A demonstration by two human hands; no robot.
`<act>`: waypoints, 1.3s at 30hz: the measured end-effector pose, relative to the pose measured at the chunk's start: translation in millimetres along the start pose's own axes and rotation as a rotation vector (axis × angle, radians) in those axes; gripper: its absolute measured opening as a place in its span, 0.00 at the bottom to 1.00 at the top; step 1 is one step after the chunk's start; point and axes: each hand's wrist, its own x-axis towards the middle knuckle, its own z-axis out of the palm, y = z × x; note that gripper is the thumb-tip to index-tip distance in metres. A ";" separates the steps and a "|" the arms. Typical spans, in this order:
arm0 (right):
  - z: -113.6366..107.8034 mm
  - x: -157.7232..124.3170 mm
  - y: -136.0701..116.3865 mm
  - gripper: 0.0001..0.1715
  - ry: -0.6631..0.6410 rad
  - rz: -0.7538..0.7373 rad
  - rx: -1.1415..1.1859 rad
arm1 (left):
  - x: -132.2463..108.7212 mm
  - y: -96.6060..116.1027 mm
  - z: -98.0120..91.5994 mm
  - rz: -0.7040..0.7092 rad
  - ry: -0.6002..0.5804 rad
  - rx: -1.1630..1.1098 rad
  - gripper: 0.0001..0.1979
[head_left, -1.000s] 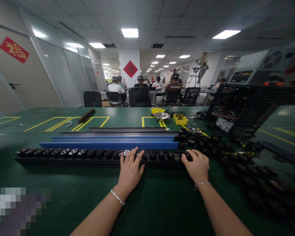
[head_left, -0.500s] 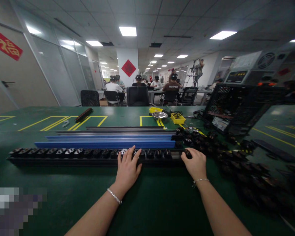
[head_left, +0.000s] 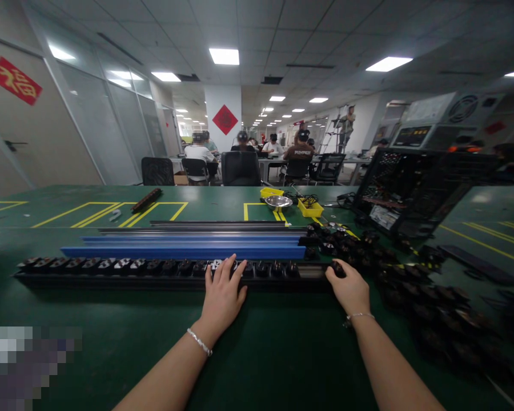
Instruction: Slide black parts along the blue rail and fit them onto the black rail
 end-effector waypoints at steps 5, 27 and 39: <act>-6.1 3.0 0.1 0.28 -0.050 0.119 -0.014 | 0.2 0.1 0.2 -0.002 0.002 0.002 0.26; -11.8 9.2 7.8 0.29 0.016 0.191 -0.039 | 0.5 0.5 -1.0 -0.005 0.002 -0.006 0.27; -8.7 11.3 14.8 0.27 0.058 0.176 -0.044 | 0.4 0.7 -1.6 -0.008 -0.007 -0.007 0.27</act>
